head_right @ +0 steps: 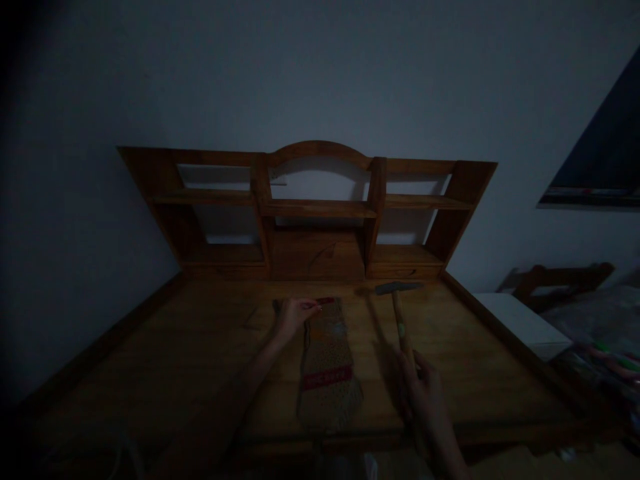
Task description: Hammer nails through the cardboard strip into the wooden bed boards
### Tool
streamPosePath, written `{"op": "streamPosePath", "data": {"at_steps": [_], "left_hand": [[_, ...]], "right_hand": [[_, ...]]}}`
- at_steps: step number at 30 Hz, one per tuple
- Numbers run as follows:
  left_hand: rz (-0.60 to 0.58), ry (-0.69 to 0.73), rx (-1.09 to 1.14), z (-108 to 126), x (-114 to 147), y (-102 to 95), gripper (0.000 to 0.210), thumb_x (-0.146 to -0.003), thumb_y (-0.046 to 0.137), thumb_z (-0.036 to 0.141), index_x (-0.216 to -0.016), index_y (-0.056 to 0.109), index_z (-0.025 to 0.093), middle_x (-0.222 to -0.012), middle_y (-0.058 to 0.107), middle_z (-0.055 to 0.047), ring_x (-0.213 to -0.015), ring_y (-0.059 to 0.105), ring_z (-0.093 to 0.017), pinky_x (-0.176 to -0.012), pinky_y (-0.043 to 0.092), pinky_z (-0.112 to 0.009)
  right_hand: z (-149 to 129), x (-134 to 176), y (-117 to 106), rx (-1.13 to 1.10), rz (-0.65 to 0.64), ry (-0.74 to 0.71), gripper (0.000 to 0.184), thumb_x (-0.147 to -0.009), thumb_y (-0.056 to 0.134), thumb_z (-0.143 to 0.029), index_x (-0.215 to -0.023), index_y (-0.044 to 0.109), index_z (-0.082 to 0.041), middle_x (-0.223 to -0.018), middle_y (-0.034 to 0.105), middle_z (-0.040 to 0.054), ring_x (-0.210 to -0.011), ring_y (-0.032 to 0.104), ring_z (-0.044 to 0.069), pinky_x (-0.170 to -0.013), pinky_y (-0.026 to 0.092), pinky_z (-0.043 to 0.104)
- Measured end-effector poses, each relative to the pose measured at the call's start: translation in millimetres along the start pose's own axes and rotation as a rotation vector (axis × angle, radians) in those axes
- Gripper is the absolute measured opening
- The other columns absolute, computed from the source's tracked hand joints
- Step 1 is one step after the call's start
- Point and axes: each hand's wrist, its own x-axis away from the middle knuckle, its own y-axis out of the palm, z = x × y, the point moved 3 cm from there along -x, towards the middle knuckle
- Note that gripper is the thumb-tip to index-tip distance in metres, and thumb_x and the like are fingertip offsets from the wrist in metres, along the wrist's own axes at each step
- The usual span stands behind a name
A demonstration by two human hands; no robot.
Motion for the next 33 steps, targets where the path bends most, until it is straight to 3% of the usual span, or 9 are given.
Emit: {"op": "streamPosePath", "data": {"at_steps": [3, 7, 9, 12, 18, 27, 33], "left_hand": [[0.011, -0.028, -0.039, 8.4, 1.2, -2.4, 0.008, -0.073, 0.072, 0.023, -0.077, 0.075, 0.016, -0.078, 0.075, -0.006, -0.069, 0.069, -0.019, -0.061, 0.052, -0.024], [0.007, -0.028, -0.047, 8.9, 1.4, -2.8, 0.009, -0.074, 0.072, 0.022, -0.078, 0.075, 0.015, -0.080, 0.075, -0.007, -0.069, 0.069, -0.018, -0.061, 0.051, -0.023], [-0.002, -0.009, -0.035, 5.2, 1.1, -1.4, 0.010, -0.075, 0.071, 0.023, -0.079, 0.075, 0.015, -0.080, 0.075, -0.006, -0.069, 0.069, -0.018, -0.060, 0.050, -0.023], [-0.010, -0.011, -0.032, -1.0, 0.7, 0.2, 0.011, -0.075, 0.071, 0.026, -0.080, 0.075, 0.016, -0.081, 0.075, -0.006, -0.070, 0.069, -0.018, -0.061, 0.050, -0.023], [-0.020, 0.028, -0.079, 1.8, 1.8, -3.6, 0.016, -0.077, 0.068, 0.028, -0.083, 0.076, 0.015, -0.083, 0.075, -0.008, -0.071, 0.069, -0.020, -0.063, 0.050, -0.025], [-0.050, -0.020, -0.075, 2.1, 2.6, -4.2, 0.016, -0.077, 0.066, 0.019, -0.089, 0.075, 0.014, -0.089, 0.074, -0.009, -0.074, 0.070, -0.020, -0.061, 0.050, -0.024], [-0.043, -0.013, -0.092, 12.7, 4.6, -7.9, 0.016, -0.077, 0.067, 0.024, -0.086, 0.076, 0.015, -0.086, 0.075, -0.008, -0.073, 0.070, -0.021, -0.061, 0.049, -0.025]], "right_hand": [[-15.6, 4.1, 2.7, 0.099, -0.036, -0.047, 0.046, -0.078, 0.053, -0.062, -0.089, 0.059, -0.018, -0.043, 0.048, -0.0056, -0.034, 0.046, 0.013, -0.032, 0.030, 0.021], [-43.7, 5.1, 8.3, 0.319, -0.110, -0.280, 0.037, -0.081, 0.053, -0.054, -0.086, 0.061, -0.018, -0.067, 0.067, 0.0049, -0.061, 0.065, 0.021, -0.049, 0.042, 0.024], [-57.5, 5.9, 13.8, 0.447, -0.162, -0.382, 0.032, -0.086, 0.049, -0.048, -0.089, 0.060, -0.018, -0.077, 0.070, 0.0079, -0.072, 0.067, 0.023, -0.058, 0.045, 0.026], [-74.8, 9.6, 24.9, 0.587, -0.280, -0.449, 0.027, -0.090, 0.043, -0.042, -0.090, 0.057, -0.019, -0.079, 0.070, 0.0088, -0.072, 0.068, 0.023, -0.058, 0.044, 0.026], [-95.1, 18.3, 40.8, 0.725, -0.353, -0.515, 0.022, -0.092, 0.043, -0.038, -0.085, 0.055, -0.021, -0.073, 0.070, 0.0073, -0.068, 0.068, 0.021, -0.052, 0.037, 0.025], [-80.2, 12.6, 48.3, 0.786, -0.388, -0.516, 0.020, -0.093, 0.042, -0.035, -0.093, 0.057, -0.021, -0.079, 0.071, 0.0079, -0.073, 0.069, 0.022, -0.054, 0.036, 0.025], [-86.8, 13.9, 47.1, 0.777, -0.355, -0.517, 0.020, -0.093, 0.042, -0.036, -0.090, 0.056, -0.022, -0.076, 0.070, 0.0070, -0.071, 0.068, 0.021, -0.054, 0.036, 0.025]]}}
